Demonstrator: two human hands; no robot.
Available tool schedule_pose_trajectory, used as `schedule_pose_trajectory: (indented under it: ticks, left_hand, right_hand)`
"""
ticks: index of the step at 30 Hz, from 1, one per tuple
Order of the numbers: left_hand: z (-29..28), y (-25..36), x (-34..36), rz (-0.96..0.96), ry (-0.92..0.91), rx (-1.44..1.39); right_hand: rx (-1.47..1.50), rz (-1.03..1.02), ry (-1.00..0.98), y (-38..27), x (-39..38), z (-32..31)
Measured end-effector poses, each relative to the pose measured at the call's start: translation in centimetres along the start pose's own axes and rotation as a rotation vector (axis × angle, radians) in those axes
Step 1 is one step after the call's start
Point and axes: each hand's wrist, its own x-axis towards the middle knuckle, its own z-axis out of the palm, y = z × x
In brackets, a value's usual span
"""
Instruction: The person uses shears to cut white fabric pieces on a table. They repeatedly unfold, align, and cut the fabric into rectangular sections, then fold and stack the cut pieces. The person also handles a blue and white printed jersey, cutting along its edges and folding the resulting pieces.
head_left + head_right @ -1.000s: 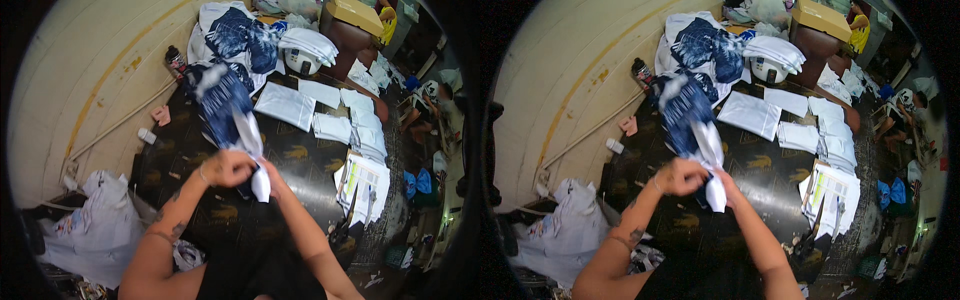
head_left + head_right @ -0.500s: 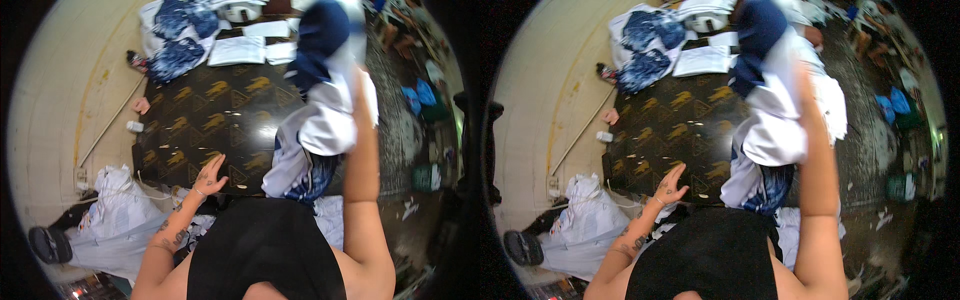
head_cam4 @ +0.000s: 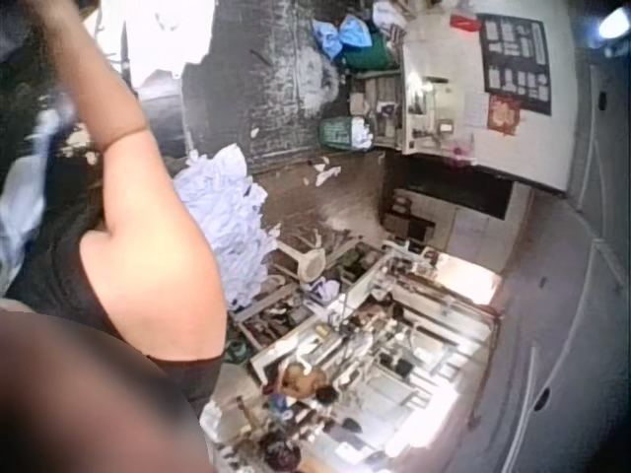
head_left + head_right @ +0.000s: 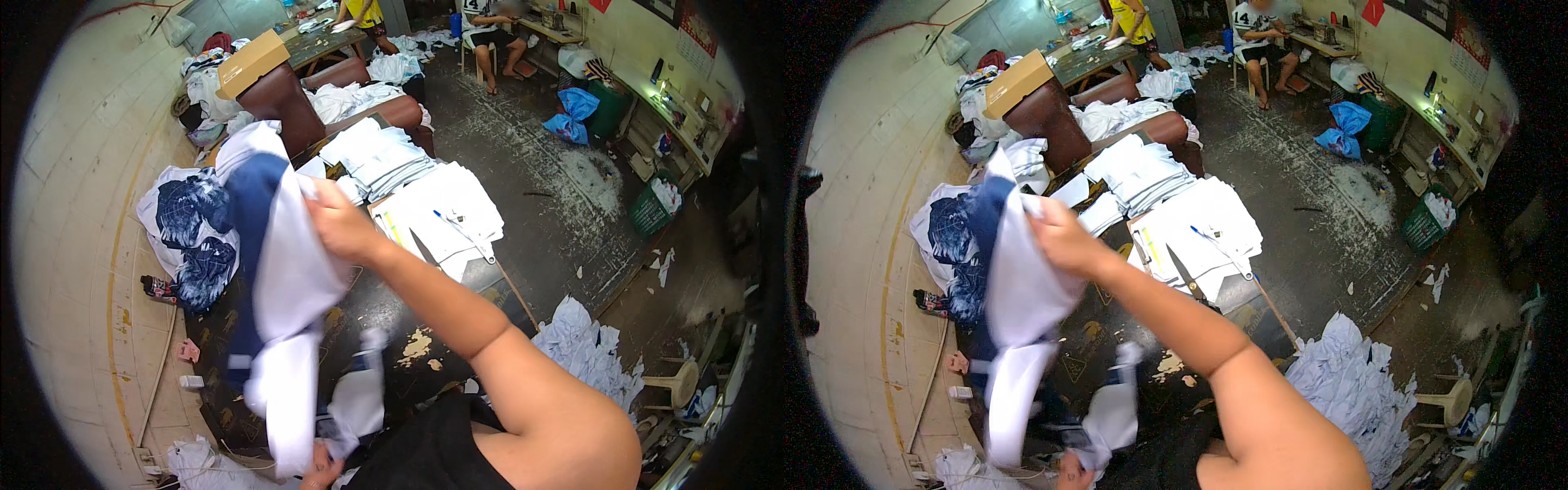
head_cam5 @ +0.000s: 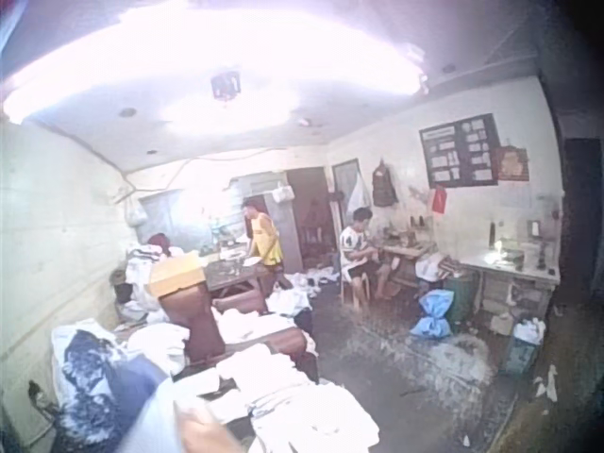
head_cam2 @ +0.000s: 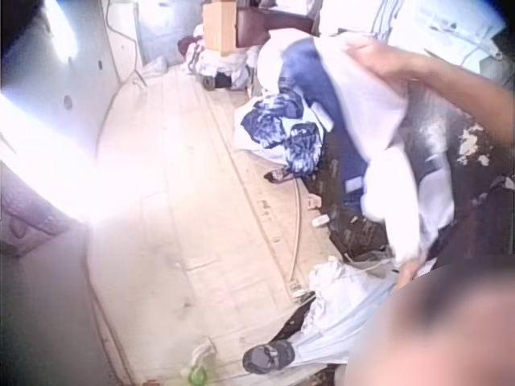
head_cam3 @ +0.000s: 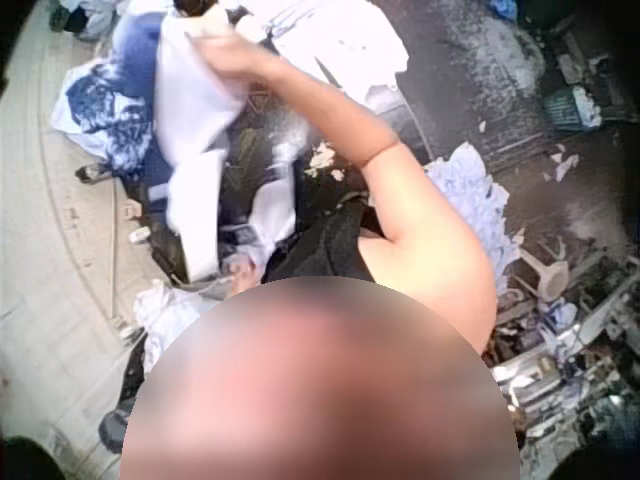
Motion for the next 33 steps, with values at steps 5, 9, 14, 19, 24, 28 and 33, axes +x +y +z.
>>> schedule_pose_trajectory:
  ticks: [5,9,14,19,24,28,33]
  left_hand:
    - [-10.6,3.4,-5.6,-0.069,-0.162,0.003]
    - [-12.5,9.4,-0.5,0.210,0.228,0.077]
    - [-18.9,12.1,-2.9,0.343,-0.055,-0.406]
    - [-31.9,3.5,-11.2,0.213,1.154,-0.004]
    - [-34.1,-1.8,-11.8,0.181,0.249,0.229]
    - [-36.1,-6.6,-16.4,0.175,1.167,-0.293]
    - [-35.6,-17.2,-12.5,0.044,0.677,-0.276]
  right_hand:
    - [-0.514,0.578,-0.334,0.7,-11.0,0.8]
    - [-0.258,0.399,-0.631,-3.7,-13.9,7.3]
    - [-0.381,0.089,-0.126,-14.4,-7.0,3.0]
    - [-0.904,0.044,-0.277,-21.4,-5.2,6.3]
    - [-0.601,-0.285,0.264,-27.5,-2.0,8.0]
    - [-0.804,-0.254,0.120,-30.9,-2.9,3.8]
    - [-0.692,-0.233,-0.065,-23.2,1.6,-1.9]
